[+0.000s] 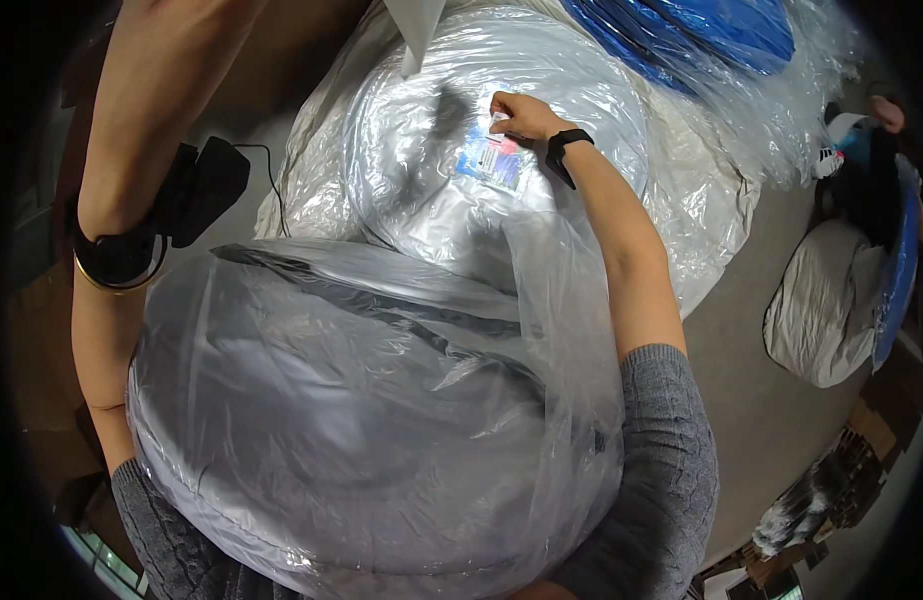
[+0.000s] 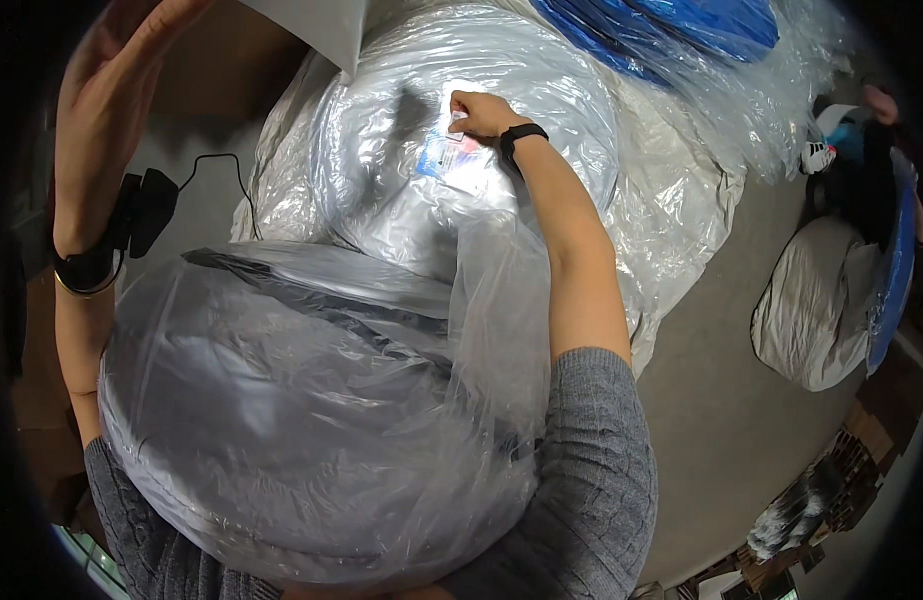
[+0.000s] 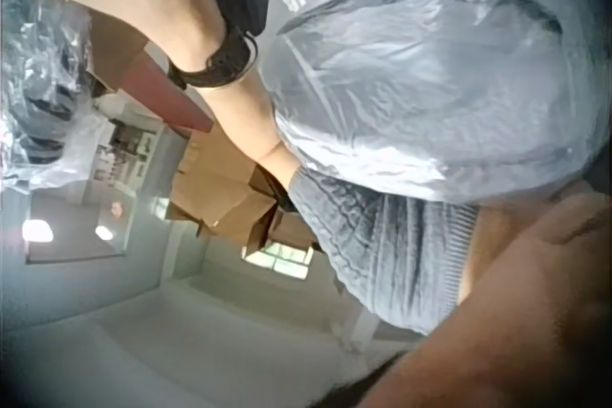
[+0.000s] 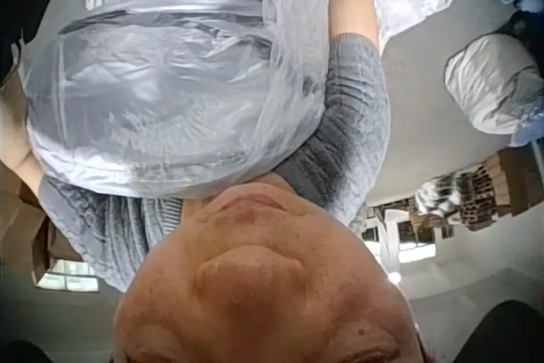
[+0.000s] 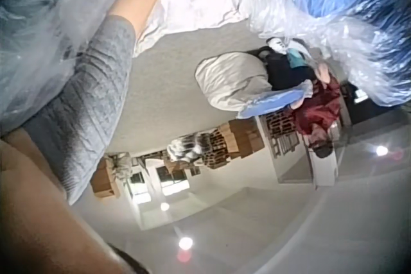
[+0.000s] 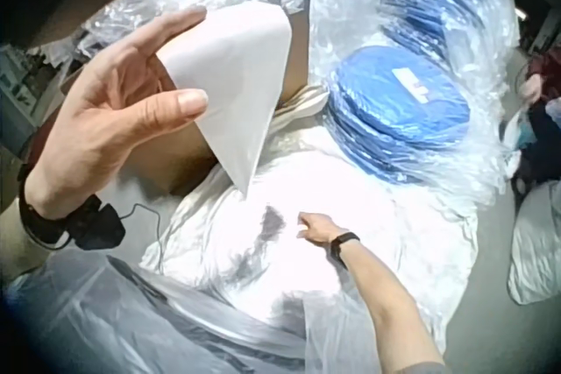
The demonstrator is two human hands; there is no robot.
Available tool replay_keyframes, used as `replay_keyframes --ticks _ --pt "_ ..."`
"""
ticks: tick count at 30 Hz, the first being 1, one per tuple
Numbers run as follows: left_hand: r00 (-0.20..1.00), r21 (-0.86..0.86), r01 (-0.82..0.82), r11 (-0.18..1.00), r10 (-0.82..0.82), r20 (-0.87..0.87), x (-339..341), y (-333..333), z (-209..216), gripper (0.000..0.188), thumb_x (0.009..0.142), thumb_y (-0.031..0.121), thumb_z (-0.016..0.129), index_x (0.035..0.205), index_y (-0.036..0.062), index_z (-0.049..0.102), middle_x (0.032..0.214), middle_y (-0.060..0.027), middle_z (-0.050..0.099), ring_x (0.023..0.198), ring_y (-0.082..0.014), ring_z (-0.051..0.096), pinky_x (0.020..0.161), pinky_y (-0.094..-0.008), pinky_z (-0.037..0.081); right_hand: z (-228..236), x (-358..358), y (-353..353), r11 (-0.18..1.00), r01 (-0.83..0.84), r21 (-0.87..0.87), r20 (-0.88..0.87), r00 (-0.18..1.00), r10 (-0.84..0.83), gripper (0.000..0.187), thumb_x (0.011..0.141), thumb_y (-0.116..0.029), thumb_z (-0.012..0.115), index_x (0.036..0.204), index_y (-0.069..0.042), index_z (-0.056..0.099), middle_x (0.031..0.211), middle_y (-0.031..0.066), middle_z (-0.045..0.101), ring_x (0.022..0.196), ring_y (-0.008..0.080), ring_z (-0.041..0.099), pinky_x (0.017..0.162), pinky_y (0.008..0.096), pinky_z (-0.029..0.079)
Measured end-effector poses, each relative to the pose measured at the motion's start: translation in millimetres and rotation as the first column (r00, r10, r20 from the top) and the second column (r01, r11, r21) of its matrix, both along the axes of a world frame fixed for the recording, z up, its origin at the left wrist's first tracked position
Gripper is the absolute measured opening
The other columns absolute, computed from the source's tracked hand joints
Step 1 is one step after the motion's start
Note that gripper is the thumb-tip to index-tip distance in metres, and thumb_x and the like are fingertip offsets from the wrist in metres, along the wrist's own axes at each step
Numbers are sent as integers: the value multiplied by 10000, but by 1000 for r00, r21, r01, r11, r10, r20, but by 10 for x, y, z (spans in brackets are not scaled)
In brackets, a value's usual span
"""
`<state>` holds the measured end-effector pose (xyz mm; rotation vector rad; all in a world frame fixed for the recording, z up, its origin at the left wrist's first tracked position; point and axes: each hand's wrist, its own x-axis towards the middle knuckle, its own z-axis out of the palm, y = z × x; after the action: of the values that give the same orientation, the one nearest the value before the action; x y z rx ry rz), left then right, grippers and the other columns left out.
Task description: Placing large circular packaged items into cardboard boxes and applying labels.
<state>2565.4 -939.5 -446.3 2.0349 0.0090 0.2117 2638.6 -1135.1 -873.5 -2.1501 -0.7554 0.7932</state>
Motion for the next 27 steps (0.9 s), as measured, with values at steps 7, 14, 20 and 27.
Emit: replay_keyframes --ticks 7,14,20,27 --pt "907 11 403 915 -400 132 80 134 -172 665 856 105 682 1401 -37 329 1294 -161 494 1200 -229 487 1002 -338 410 -197 -11 -62 988 -52 -145 194 978 80 451 720 -348 750 1017 -96 522 889 136 655 867 340 613 715 426 457" --pt "918 10 312 950 -305 255 42 113 -214 684 859 107 679 1411 -46 305 1300 -159 494 1201 -211 484 992 -322 400 -5 38 -477 680 643 -352 452 753 -478 770 692 -543 736 1152 25 495 870 203 676 833 347 664 739 422 510" --pt "867 132 347 929 -371 331 47 198 -165 693 856 102 680 1415 -43 297 1314 -147 486 1202 -205 481 995 -311 393 68 52 -1367 398 854 -334 638 516 -572 800 606 -484 821 1151 22 526 1073 231 611 1006 363 603 849 441 485" --pt "914 6 333 943 -325 242 92 204 2 686 853 45 665 1418 -43 287 1319 -122 476 1205 -186 470 1002 -302 386 -123 148 -1794 521 825 -219 206 561 -802 924 585 -566 796 1183 95 551 1203 271 574 1155 361 545 979 391 422"
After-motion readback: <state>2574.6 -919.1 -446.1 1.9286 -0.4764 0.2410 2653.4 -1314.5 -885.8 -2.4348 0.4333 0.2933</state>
